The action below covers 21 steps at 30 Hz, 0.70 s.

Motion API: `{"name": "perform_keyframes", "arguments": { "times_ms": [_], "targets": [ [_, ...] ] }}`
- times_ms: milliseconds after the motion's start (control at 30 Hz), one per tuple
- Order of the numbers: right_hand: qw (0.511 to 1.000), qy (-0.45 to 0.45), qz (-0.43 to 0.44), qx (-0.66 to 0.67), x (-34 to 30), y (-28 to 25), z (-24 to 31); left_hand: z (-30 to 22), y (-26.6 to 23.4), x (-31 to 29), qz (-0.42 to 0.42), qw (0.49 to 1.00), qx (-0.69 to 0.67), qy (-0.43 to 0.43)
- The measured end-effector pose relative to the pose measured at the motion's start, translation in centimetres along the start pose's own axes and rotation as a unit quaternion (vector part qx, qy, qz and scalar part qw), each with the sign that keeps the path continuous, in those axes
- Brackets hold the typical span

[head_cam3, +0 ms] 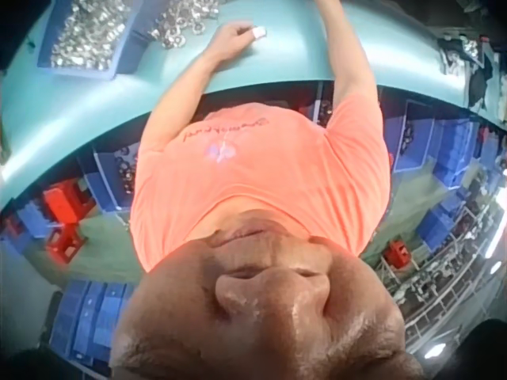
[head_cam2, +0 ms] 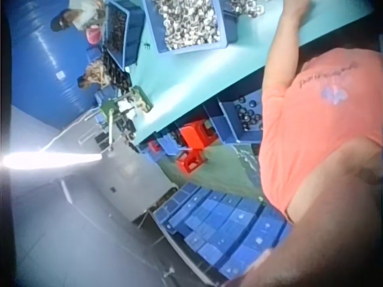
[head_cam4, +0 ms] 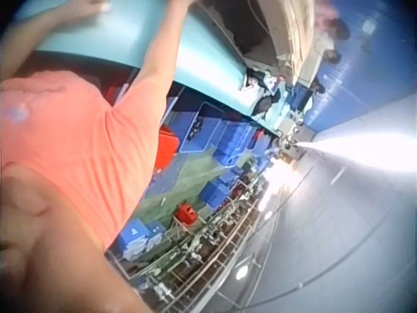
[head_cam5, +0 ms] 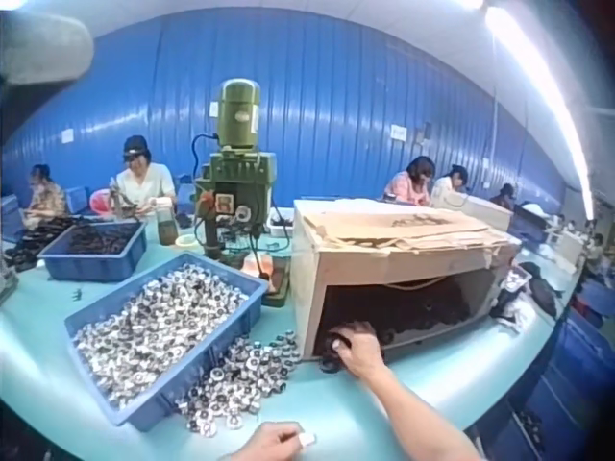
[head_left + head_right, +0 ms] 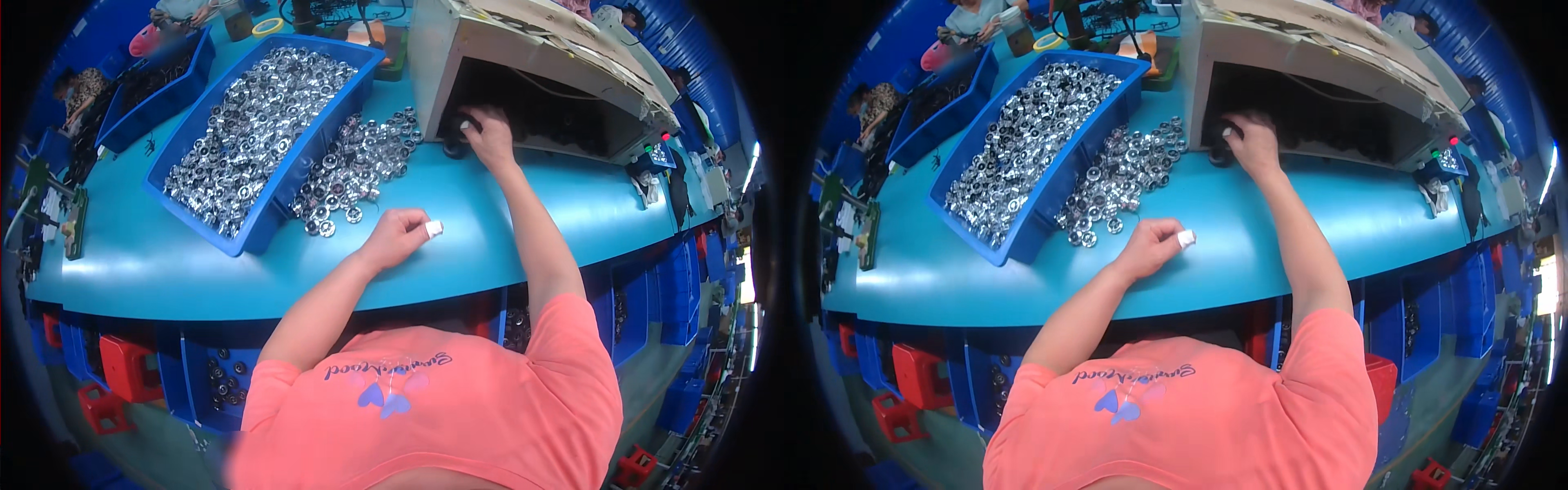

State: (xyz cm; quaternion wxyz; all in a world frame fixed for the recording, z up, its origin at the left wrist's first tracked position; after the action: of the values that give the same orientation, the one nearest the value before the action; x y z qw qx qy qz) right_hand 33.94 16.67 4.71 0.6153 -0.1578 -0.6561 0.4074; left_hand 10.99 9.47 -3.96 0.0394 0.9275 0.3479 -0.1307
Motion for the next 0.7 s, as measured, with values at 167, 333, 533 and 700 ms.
{"name": "perform_keyframes", "arguments": {
  "times_ms": [167, 333, 533, 700],
  "targets": [
    [0.960, 0.181, -0.036, 0.210, -2.9, -1.3, 3.4, -0.3, -2.1, -0.6, -0.052, 0.991, -0.115, 0.053],
    [0.825, 0.301, 0.034, 0.478, -5.1, 1.4, 10.5, -1.9, -3.6, -2.1, -0.081, 0.970, -0.210, 0.096],
    [0.802, 0.253, 0.095, 0.533, -5.2, 2.9, 16.5, -1.4, -3.7, -4.1, 0.001, 0.951, -0.308, 0.027],
    [0.766, 0.230, 0.140, 0.584, -4.0, 4.0, 16.9, 0.8, -6.2, -6.4, 0.044, 0.897, -0.436, 0.064]
  ]
}}
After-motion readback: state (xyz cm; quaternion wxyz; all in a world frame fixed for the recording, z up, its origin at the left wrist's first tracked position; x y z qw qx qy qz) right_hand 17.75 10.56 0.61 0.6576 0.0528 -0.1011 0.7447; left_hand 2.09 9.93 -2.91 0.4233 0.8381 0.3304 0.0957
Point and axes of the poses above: each hand's wrist, its own x-axis towards the middle knuckle, its own y-axis out of the palm, z = x × y, the point moved 9 cm from there along x, towards the middle knuckle, and after that the axes turned 15 degrees about -y, right-handed, at the moved point
